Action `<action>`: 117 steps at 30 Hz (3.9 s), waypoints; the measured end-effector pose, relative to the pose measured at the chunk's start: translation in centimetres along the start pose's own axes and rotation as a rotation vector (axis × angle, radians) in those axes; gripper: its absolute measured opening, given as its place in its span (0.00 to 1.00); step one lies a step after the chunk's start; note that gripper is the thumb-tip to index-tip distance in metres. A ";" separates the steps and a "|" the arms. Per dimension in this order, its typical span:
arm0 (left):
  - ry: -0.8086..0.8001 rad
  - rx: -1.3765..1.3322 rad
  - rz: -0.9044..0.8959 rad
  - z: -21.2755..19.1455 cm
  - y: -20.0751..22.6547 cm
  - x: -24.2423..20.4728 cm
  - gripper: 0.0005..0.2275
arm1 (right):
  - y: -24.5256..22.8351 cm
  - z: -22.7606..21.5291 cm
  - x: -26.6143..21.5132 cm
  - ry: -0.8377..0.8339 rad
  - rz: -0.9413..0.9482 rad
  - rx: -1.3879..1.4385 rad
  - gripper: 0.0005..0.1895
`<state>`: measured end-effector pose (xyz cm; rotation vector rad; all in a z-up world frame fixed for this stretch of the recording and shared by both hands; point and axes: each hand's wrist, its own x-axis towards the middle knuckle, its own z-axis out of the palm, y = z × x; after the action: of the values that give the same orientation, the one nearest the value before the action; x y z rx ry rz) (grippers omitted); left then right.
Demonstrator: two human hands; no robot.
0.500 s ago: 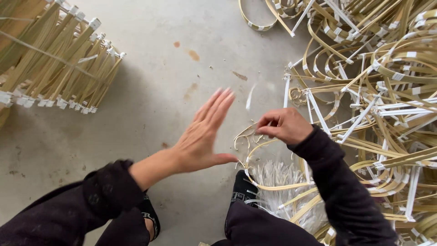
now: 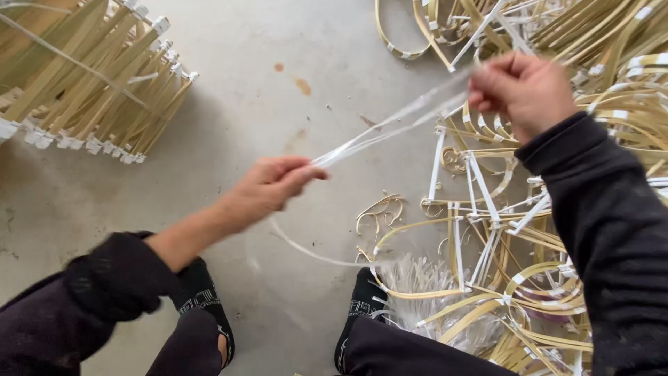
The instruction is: The recorder is seen assembling small rectangular bamboo or wood frames using pre-cut curved and straight components, securing them with thin white ties or strips.
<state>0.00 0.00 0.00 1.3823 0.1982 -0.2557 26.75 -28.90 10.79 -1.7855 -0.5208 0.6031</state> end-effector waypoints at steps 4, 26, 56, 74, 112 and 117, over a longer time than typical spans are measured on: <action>0.066 0.253 -0.219 -7.7 -5.2 -0.4 0.13 | 17.3 -3.8 0.8 0.023 0.270 -0.260 0.07; 0.192 -0.058 -0.542 -4.6 -10.8 5.6 0.25 | 18.0 6.9 -1.8 -0.138 0.284 -0.336 0.12; -0.029 0.256 -0.042 -5.1 -2.1 1.7 0.22 | 29.1 19.9 -5.9 -0.807 -0.591 -0.777 0.15; -0.119 0.269 -0.143 -1.4 -3.4 3.2 0.23 | 11.7 16.4 -4.0 -0.273 -0.710 -0.573 0.63; 0.286 0.751 0.562 1.9 -2.8 15.1 0.28 | 6.4 0.5 -0.4 -0.416 0.338 0.601 0.21; 0.324 0.401 0.149 0.1 -8.5 15.2 0.20 | 21.9 -5.9 1.6 0.045 0.332 -0.300 0.30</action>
<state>12.06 -2.49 -12.35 1.8264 0.3224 0.0603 32.78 -38.29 -9.04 -2.1893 -0.2953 0.7397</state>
